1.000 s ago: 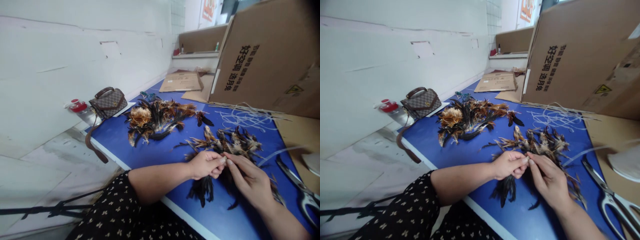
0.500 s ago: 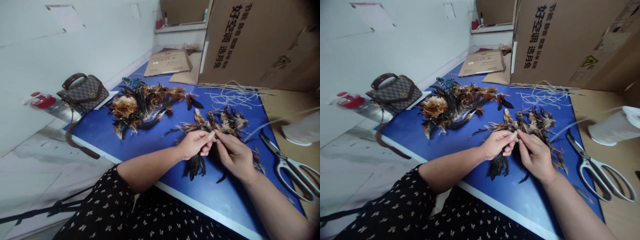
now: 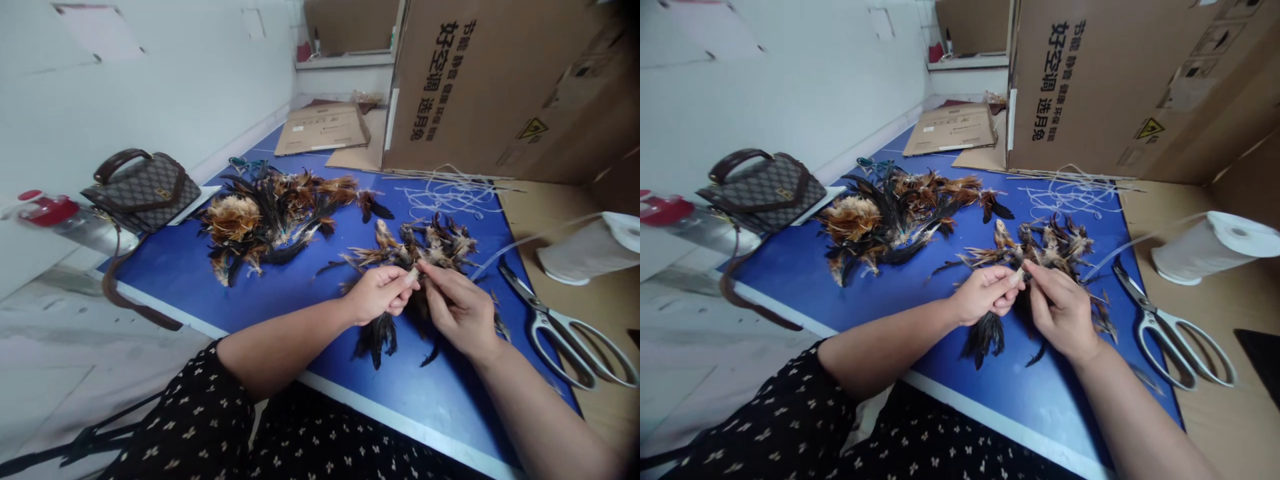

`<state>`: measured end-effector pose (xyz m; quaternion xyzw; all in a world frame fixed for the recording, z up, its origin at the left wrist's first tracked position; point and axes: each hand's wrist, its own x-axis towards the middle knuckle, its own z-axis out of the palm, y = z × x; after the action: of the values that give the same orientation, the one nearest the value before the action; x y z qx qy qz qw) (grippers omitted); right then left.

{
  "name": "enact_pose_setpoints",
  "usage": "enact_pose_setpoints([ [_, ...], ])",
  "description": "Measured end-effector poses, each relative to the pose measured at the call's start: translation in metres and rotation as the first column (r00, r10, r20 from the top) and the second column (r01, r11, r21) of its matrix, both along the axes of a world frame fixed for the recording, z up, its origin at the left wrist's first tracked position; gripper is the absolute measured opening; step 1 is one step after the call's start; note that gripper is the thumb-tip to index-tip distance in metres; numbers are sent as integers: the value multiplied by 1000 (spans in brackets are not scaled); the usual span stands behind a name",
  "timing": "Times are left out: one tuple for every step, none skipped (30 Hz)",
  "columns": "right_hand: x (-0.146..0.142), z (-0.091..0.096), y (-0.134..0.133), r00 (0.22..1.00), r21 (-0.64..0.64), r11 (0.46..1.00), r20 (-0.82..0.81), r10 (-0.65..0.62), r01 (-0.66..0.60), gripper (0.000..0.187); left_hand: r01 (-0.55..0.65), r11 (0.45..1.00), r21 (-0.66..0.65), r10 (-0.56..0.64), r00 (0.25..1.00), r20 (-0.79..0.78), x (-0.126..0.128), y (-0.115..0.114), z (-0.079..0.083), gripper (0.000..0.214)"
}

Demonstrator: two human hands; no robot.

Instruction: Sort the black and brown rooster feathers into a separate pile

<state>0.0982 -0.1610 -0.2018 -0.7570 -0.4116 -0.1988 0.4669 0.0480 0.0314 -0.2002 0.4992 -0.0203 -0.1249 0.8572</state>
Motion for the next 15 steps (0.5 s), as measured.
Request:
enact_pose_setpoints([
  [0, 1, -1, 1000, -16, 1000, -14, 19, -20, 37, 10, 1000, 1, -9, 1000, -1, 0, -1, -1, 62],
  [0, 2, -1, 999, -34, 999, -31, 32, -33, 36, 16, 1000, 3, -16, 1000, -2, -1, -1, -1, 62],
  [1, 3, -1, 998, -51, 998, -47, 41, -44, 36, 18, 1000, 4, -18, 1000, -4, -1, -1, -2, 63],
  [1, 3, -1, 997, -61, 997, -56, 49, -53, 35, 17, 1000, 4, -17, 1000, -7, -2, -2, -3, 63],
  [1, 4, -1, 997, -65, 996, -56, 59, -63, 35, 15, 1000, 2, -15, 1000, -10, -2, -2, -4, 63],
  [1, 4, -1, 996, -65, 995, -49, 70, -73, 34, 14, 1000, 2, -14, 1000, -14, -2, -2, -4, 63],
  [0, 4, 0, 996, -66, 994, -41, 83, -86, 34, 15, 1000, 2, -15, 1000, -17, -3, -2, -5, 63],
  [0, 4, 0, 995, -68, 993, -36, 96, -99, 34, 15, 1000, 4, -15, 1000, -19, -3, -1, -5, 62],
  [1, 5, 0, 994, -76, 991, -36, 107, -110, 35, 14, 1000, 7, -14, 1000, -22, -3, -1, -5, 62],
  [2, 7, -1, 993, -90, 989, -35, 114, -116, 35, 11, 1000, 13, -11, 1000, -23, -3, -1, -4, 62],
  [5, 8, -4, 993, -109, 987, -30, 112, -114, 35, 6, 1000, 19, -6, 1000, -24, -3, -1, -3, 62],
  [10, 10, -9, 996, -125, 988, -16, 91, -92, 35, -1, 1000, 23, 2, 1000, -22, -3, -1, -2, 61],
  [16, 12, -16, 999, -134, 990, 12, 46, -44, 34, -10, 1000, 25, 10, 1000, -20, -3, -1, -1, 61],
  [24, 14, -25, 998, -138, 990, 56, -18, 25, 33, -20, 1000, 22, 21, 1000, -15, -3, 0, 0, 61],
  [33, 15, -37, 989, -143, 983, 110, -95, 110, 31, -32, 999, 14, 32, 999, -9, -3, 0, 0, 61],
])
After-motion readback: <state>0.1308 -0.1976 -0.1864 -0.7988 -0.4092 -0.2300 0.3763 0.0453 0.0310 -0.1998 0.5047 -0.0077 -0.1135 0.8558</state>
